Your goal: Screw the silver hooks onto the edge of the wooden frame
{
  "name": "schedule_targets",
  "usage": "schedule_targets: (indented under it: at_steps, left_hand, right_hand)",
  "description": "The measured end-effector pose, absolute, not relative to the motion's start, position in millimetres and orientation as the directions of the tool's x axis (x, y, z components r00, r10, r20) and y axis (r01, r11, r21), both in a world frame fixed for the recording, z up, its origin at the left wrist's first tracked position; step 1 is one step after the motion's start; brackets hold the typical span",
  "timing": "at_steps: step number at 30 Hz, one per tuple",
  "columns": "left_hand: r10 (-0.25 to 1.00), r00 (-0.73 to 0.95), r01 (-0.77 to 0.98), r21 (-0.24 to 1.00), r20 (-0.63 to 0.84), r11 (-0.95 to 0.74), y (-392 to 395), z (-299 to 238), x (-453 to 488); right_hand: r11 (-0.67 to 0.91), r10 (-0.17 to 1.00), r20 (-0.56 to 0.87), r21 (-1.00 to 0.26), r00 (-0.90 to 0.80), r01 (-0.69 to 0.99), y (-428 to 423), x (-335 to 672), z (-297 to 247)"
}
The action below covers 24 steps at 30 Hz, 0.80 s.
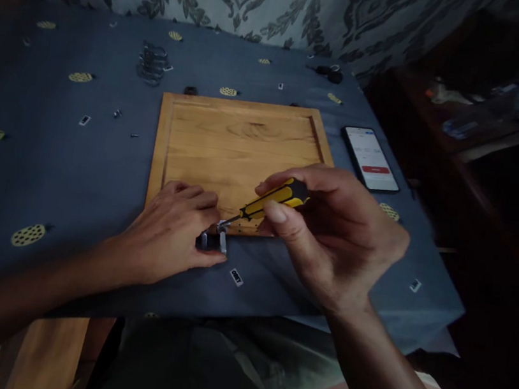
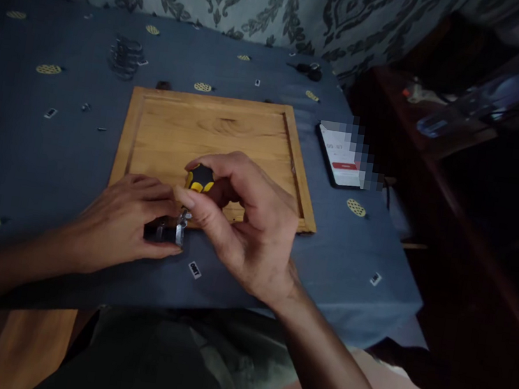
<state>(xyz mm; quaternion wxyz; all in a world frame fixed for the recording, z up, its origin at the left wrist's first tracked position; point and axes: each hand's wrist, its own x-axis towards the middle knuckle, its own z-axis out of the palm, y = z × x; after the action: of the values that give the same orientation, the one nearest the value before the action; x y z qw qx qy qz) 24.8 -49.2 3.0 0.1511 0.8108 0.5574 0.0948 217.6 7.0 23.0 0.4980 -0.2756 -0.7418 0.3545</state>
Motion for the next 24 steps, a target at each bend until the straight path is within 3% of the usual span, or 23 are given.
schedule_targets:
  at_steps: [4,9,15,20,24]
  left_hand:
    - [0.936,0.352,0.876,0.359,-0.019,-0.322,-49,3,25]
    - [0.935,0.353,0.872,0.371,-0.026,-0.318,-49,5,25]
    - [0.936,0.351,0.873,0.371,-0.027,-0.316,-49,4,26]
    - [0.935,0.356,0.868,0.37,0.005,-0.332,-49,3,25]
    - [0.933,0.358,0.867,0.366,0.018,-0.34,-50,1,24]
  right_hand:
    - [0.635,0.729,0.598,-0.773,-0.331,0.002,12,215,23]
    - [0.602,0.752,0.568,-0.799,-0.334,-0.002,12,214,25]
    - [0.57,0.791,0.533,-0.821,-0.301,0.045,6,214,27]
    - [0.614,0.787,0.603,-0.787,-0.129,0.066,3,217,27]
    - [0.612,0.787,0.592,-0.784,-0.173,0.102,4,218,26]
